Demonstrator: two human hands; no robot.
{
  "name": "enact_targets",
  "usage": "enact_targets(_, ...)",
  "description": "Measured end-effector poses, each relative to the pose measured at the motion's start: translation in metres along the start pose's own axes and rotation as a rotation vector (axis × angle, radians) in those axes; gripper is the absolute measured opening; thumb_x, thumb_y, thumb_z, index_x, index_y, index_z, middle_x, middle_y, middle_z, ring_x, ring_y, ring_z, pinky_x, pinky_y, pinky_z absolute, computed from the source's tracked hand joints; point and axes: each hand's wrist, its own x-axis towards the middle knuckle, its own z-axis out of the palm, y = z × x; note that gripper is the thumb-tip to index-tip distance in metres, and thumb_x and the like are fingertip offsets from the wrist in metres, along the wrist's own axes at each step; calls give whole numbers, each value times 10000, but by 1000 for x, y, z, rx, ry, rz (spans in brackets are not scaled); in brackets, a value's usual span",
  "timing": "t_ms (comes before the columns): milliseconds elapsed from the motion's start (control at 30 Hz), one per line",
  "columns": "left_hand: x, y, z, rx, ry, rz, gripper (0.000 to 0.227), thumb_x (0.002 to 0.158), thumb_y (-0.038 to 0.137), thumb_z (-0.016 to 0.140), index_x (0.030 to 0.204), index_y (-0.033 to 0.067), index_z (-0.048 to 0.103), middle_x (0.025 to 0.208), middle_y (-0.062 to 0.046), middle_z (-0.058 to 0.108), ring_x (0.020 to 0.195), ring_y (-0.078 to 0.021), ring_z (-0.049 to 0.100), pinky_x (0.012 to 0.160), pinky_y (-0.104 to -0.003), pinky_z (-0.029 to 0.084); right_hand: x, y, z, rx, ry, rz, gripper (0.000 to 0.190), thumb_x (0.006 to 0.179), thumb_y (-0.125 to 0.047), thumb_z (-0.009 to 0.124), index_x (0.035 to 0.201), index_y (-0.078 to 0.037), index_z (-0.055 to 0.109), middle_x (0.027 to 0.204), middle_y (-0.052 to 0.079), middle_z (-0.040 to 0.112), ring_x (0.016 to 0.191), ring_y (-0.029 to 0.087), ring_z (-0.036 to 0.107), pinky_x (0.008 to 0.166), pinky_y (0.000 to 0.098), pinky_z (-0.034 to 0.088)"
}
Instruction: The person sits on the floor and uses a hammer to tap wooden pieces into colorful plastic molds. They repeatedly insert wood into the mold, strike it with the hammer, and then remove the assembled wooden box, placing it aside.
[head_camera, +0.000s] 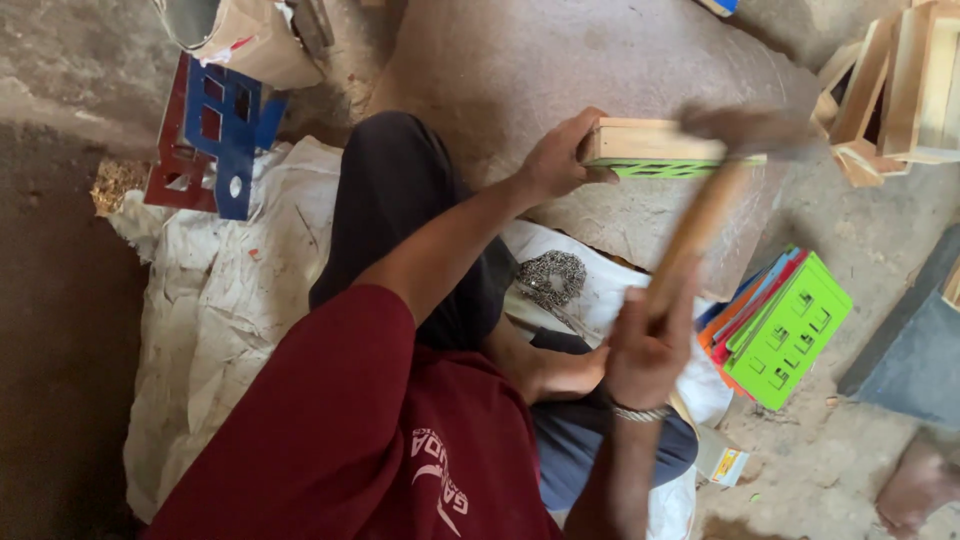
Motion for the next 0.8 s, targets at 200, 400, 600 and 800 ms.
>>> enact_targets(200, -5, 3, 1, -53, 31, 35, 605, 720, 194, 960, 1188, 109, 585, 1048, -102, 694, 974, -248, 675, 857, -384, 541, 25, -57, -18, 148, 427, -263, 615, 1093, -108, 567, 1543, 28, 172, 765, 48, 658, 570, 195, 560, 560, 337, 464)
enact_targets(400, -4, 6, 0, 5, -44, -196, 639, 742, 277, 955, 1237, 113, 586, 957, -113, 659, 884, -273, 623, 792, -400, 509, 26, -13, 49, -566, -209, 348, 594, 1077, -88, 584, 1641, -130, 402, 1266, 308, 630, 1118, 394, 664, 990, 428, 533)
enact_targets(600, 2, 15, 2, 6, 97, 122, 709, 677, 271, 967, 1227, 104, 553, 963, -69, 626, 885, -235, 606, 751, -394, 491, 21, 28, 40, -209, -96, 93, 617, 995, -76, 655, 1567, -28, 430, 1490, 242, 570, 1365, 317, 591, 1055, 357, 508)
enact_targets(800, 0, 12, 0, 24, 14, -98, 685, 681, 273, 972, 1224, 134, 578, 944, -113, 630, 882, -272, 621, 786, -387, 509, 38, 0, 12, -228, -24, -223, 584, 1025, -54, 686, 1555, 23, 452, 1553, 256, 558, 1437, 359, 574, 1170, 409, 468)
